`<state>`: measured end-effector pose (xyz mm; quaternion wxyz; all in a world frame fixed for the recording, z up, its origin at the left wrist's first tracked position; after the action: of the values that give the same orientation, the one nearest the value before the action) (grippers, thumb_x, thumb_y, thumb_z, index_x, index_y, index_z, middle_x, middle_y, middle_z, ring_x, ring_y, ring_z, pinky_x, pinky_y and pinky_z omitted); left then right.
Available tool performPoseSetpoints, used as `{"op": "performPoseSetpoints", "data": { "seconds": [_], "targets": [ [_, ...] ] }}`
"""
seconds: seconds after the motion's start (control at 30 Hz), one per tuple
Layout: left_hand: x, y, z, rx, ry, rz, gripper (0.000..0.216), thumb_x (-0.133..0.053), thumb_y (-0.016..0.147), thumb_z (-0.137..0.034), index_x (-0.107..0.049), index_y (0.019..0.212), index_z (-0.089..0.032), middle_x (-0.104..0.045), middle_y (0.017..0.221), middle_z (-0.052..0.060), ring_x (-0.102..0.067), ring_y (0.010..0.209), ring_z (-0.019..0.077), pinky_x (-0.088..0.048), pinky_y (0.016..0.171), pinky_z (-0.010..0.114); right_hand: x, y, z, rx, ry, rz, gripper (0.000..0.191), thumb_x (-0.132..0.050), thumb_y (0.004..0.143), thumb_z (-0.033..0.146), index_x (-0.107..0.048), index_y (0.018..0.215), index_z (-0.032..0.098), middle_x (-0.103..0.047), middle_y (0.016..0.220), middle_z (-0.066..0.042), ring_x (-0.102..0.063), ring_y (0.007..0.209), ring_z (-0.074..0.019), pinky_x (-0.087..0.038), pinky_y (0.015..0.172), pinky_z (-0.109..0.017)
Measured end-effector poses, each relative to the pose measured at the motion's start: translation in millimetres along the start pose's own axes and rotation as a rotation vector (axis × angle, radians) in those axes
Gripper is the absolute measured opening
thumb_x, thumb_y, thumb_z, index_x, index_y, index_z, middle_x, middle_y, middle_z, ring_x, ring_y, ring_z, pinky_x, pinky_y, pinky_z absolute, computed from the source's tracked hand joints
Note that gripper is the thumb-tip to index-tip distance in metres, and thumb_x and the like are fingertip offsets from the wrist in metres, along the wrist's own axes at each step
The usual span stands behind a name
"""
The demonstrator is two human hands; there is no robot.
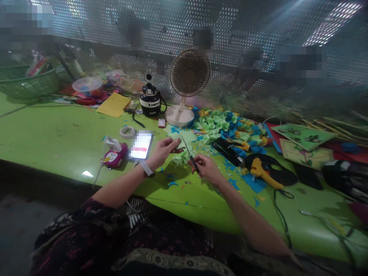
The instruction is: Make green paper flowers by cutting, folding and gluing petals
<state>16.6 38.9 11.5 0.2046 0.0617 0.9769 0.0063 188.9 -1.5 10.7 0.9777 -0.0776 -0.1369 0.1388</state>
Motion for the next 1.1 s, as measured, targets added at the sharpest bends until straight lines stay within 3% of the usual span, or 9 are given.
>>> {"op": "performPoseSetpoints", "data": {
  "seconds": [0.77,1.1],
  "targets": [
    [-3.8,-1.6,0.4,-0.001,0.026,0.023,0.042,-0.084,0.066,-0.048,-0.060,0.065,-0.014,-0.055,0.064,-0.003,-0.065,0.065,0.0122,-0.060,0.074,0.031,-0.8,-0.7,1.8,-0.011,0.003,-0.002,0.055,-0.078,0.057,0.068,-0.051,0.071,0.022,-0.060,0.054,0.004,-0.039,0.037,-0.0066,-0.032,0.034,-0.021],
    [-3.5,-1.9,5.7,0.056,-0.037,0.019,0.035,-0.085,0.066,-0.043,-0.068,0.075,-0.014,-0.067,0.074,0.002,-0.066,0.069,0.0130,-0.059,0.080,0.033,-2.5,-1.2,2.7,-0.015,0.017,0.021,0.054,-0.078,0.059,0.066,-0.050,0.070,0.022,-0.060,0.054,0.004,-0.038,0.036,-0.0054,-0.031,0.034,-0.021]
  ]
}}
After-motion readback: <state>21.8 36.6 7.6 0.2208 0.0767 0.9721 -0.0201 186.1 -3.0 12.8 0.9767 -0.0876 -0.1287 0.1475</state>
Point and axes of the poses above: each hand's wrist, its own y-axis towards the middle knuckle, its own x-axis out of the back of the hand, z = x × y, the point moved 6 cm from there along y, towards the middle knuckle
